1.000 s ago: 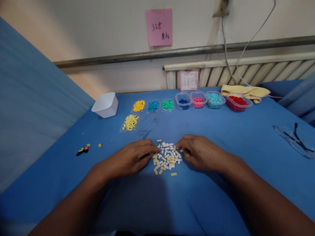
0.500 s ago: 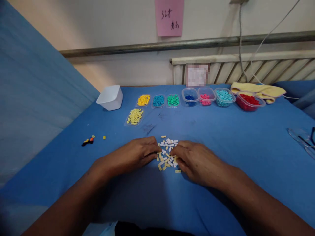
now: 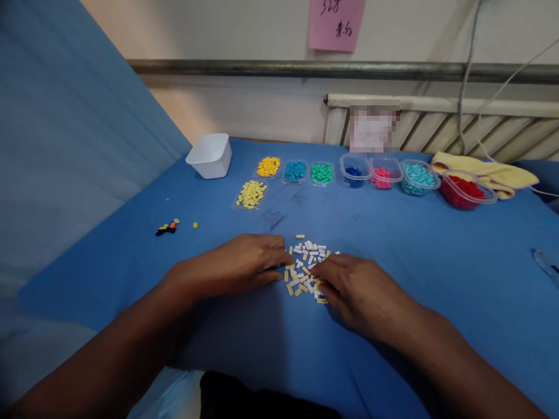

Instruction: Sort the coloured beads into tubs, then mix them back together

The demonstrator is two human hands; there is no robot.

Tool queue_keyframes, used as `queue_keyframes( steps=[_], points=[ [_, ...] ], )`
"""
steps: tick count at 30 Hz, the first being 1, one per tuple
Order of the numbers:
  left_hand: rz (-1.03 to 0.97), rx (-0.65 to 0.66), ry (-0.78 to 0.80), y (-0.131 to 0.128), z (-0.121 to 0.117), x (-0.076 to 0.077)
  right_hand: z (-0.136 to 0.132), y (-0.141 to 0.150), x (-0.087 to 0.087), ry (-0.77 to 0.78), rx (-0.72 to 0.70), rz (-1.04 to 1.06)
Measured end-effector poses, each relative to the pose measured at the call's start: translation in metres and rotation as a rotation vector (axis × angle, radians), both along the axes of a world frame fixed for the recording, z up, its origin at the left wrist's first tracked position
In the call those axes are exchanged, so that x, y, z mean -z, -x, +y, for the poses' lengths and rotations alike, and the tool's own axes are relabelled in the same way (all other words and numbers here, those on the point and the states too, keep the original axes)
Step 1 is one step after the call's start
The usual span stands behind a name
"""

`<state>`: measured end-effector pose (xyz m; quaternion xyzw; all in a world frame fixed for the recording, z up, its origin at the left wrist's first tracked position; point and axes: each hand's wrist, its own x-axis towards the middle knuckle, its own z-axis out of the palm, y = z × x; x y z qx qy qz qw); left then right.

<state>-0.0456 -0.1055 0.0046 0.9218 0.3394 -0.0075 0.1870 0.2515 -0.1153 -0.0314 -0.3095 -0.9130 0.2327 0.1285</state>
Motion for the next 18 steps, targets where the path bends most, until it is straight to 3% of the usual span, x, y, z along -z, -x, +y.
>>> queue_keyframes(
  steps=[18],
  points=[
    [0.016, -0.031, 0.037, -0.0026, -0.0034, 0.0011, -0.0039, 0.0007, 0.0005, -0.024, 0.013, -0.018]
  ],
)
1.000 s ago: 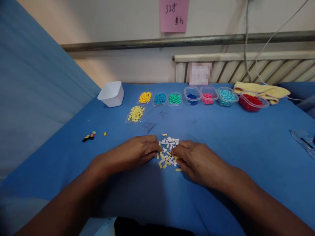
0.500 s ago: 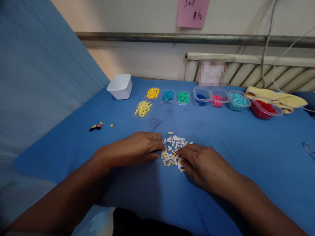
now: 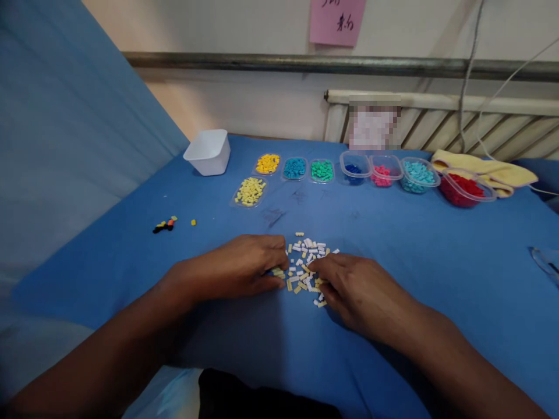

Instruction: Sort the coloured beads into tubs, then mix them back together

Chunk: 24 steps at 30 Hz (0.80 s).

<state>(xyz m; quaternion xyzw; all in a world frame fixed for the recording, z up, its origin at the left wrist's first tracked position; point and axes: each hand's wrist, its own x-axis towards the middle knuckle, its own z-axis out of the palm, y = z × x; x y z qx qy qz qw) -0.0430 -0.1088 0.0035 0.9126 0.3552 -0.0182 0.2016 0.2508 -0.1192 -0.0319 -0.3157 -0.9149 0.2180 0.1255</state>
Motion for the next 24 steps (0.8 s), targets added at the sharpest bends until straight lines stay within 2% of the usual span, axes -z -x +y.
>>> queue_keyframes(
  steps=[4, 7, 12, 18, 24],
  points=[
    [-0.068, -0.011, -0.009, 0.003, 0.002, -0.003, 0.002, -0.005, -0.007, 0.036, -0.014, 0.009],
    [-0.109, -0.002, -0.050, 0.000, 0.004, 0.002, 0.008, -0.012, -0.010, -0.008, 0.002, 0.075],
    [-0.100, 0.064, -0.088, -0.009, 0.006, 0.015, 0.024, -0.022, 0.003, -0.100, 0.114, 0.074],
    [-0.067, 0.000, -0.052, -0.014, 0.005, 0.015, 0.035, -0.030, 0.012, -0.103, 0.192, -0.003],
    [-0.060, -0.057, -0.045, -0.019, 0.003, 0.016, 0.030, -0.025, 0.006, -0.034, 0.075, 0.035]
  ],
)
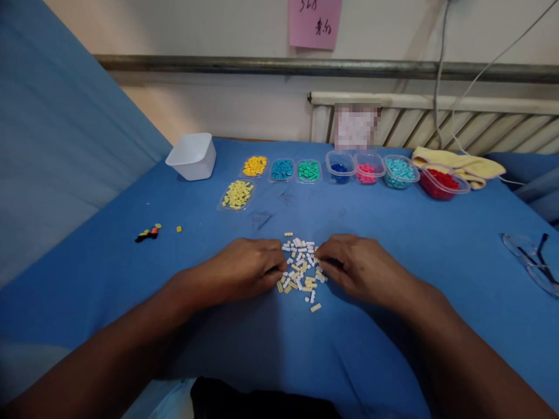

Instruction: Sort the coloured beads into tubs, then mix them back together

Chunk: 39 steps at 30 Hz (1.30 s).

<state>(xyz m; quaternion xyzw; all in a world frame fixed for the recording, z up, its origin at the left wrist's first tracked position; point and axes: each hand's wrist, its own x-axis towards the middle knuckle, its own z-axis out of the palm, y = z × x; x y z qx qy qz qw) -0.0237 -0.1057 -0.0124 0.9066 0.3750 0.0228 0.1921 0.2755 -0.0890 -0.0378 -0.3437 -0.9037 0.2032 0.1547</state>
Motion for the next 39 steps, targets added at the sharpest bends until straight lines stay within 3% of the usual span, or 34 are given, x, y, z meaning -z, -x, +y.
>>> queue_keyframes(
  steps=[7, 13, 18, 24, 27, 33, 39],
  points=[
    [0.031, -0.055, 0.019, 0.001, 0.000, -0.006, -0.003, 0.007, 0.000, 0.016, -0.005, -0.031],
    [0.043, -0.236, -0.075, 0.028, 0.017, -0.007, 0.006, -0.009, 0.000, -0.017, 0.117, -0.008],
    [0.103, -0.287, -0.031, 0.042, 0.027, -0.006, 0.009, -0.017, 0.007, -0.027, 0.087, -0.101],
    [-0.116, -0.143, -0.029, 0.039, 0.024, -0.009, 0.008, -0.009, 0.014, -0.077, 0.135, -0.065],
    [-0.110, -0.063, 0.002, 0.032, 0.020, -0.009, 0.009, -0.003, 0.018, -0.102, 0.122, -0.039],
    [0.053, -0.095, -0.017, 0.023, 0.012, -0.009, 0.010, 0.001, 0.020, -0.063, 0.097, -0.038],
    [0.055, -0.128, 0.020, 0.021, 0.009, -0.008, 0.010, 0.001, 0.023, -0.063, 0.141, -0.056]
  ],
)
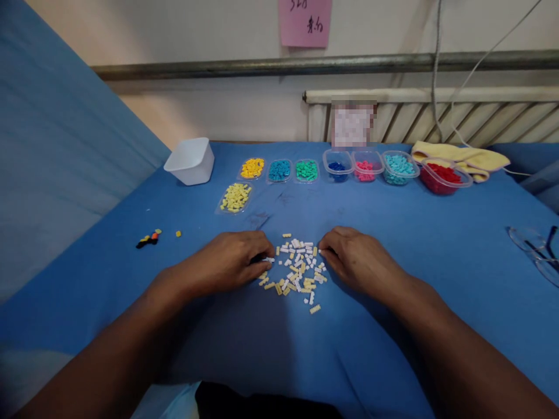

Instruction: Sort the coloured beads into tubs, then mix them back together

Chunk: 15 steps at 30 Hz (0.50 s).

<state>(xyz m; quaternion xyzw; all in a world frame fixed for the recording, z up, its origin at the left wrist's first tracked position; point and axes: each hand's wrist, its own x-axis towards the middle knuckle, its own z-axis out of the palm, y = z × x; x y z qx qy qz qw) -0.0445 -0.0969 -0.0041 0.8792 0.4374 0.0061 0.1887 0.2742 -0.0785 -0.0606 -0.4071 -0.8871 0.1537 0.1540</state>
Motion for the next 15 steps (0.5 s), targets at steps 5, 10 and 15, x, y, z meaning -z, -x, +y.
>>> queue_keyframes(
  steps=[5, 10, 15],
  points=[
    [-0.026, -0.005, 0.017, 0.005, -0.002, -0.004, -0.001, -0.001, -0.001, -0.009, -0.021, 0.011],
    [-0.091, -0.091, -0.072, 0.019, 0.004, -0.012, -0.004, -0.003, -0.008, 0.054, -0.110, 0.021],
    [-0.108, -0.099, -0.143, 0.019, 0.008, -0.007, -0.005, 0.002, -0.007, 0.036, -0.022, 0.056]
  ],
)
